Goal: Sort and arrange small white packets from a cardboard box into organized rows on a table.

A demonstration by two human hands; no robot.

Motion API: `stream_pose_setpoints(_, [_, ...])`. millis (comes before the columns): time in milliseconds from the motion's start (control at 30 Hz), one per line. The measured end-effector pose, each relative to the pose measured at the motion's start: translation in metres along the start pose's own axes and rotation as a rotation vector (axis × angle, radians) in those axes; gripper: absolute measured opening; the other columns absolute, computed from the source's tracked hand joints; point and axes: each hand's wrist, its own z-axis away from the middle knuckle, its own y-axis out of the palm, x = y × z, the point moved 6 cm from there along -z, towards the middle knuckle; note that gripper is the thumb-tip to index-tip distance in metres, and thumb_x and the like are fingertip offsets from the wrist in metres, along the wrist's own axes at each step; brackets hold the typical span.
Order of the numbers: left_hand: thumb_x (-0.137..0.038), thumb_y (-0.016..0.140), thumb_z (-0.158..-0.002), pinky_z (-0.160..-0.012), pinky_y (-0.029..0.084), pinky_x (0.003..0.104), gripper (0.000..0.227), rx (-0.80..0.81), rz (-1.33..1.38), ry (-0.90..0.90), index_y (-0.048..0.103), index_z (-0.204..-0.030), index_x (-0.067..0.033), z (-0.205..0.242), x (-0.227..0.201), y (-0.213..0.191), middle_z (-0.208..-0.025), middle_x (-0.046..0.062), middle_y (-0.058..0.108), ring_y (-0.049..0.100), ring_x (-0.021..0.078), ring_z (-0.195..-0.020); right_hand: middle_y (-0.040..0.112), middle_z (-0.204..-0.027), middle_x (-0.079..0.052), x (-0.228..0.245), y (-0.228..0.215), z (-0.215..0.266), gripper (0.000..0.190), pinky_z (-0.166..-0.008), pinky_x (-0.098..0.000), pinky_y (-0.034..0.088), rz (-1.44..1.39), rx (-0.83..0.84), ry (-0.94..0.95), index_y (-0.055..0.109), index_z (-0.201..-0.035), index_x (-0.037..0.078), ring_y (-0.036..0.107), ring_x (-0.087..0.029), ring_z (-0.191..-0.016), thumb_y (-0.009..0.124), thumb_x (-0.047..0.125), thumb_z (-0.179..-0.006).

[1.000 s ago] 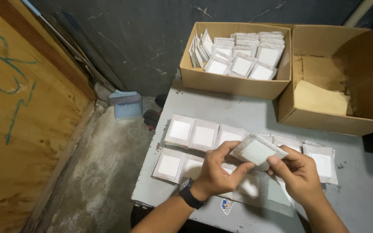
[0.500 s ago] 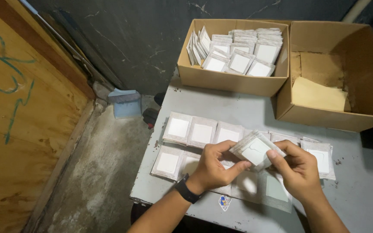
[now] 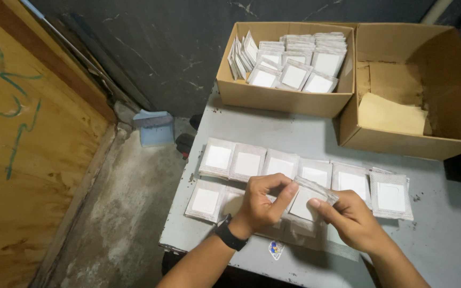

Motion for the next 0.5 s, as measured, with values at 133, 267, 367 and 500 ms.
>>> stream_pose_setpoints(133, [-0.018,0.061,-0.097,-0.054,0.038,0.026,0.016,0.020,0.035,-0.066,0.062,-0.085,-0.0070,0.001,-0.004,0.001,-0.068,-0.003,0.054,0.047,0.0082,-0.058,0.068,-0.060,-0.008,0.000,-0.010,0.000,0.045,-0.054,-0.0279,0.047,-0.074,-0.185,0.013,0.074,-0.062,-0.002,0.059,-0.016,-0.056,0.063,0.023,-0.098])
stream_pose_setpoints(267, [-0.016,0.061,-0.097,-0.053,0.042,0.025,0.014,0.016,0.046,-0.069,0.063,-0.086,-0.0066,0.000,-0.005,0.001,-0.068,0.000,0.060,0.052,0.0095,-0.056,0.063,-0.064,-0.010,-0.007,-0.017,0.005,0.041,-0.050,-0.0328,0.052,-0.157,-0.337,0.049,0.068,-0.069,-0.003,0.060,-0.021,-0.057,0.062,0.023,-0.100])
stream_pose_setpoints(367, [-0.014,0.060,-0.098,-0.055,0.044,0.024,0.014,-0.016,0.031,-0.049,0.062,-0.087,-0.0062,-0.001,-0.008,0.000,-0.072,0.001,0.060,0.053,0.0094,-0.059,0.068,-0.055,-0.009,-0.005,-0.019,0.005,0.045,-0.052,-0.0277,0.049,-0.027,-0.329,0.009,0.070,-0.061,0.000,0.063,-0.016,-0.051,0.063,0.025,-0.098])
stream_pose_setpoints(500, [-0.017,0.056,-0.099,-0.053,0.042,0.024,0.013,-0.059,0.045,-0.061,0.056,-0.088,-0.0087,-0.001,-0.008,-0.005,-0.068,-0.001,0.055,0.051,0.0094,-0.057,0.072,-0.068,-0.002,0.004,-0.012,0.001,0.024,-0.057,-0.0256,0.047,-0.004,-0.205,0.035,0.079,-0.074,0.000,0.061,-0.010,-0.063,0.076,0.020,-0.087])
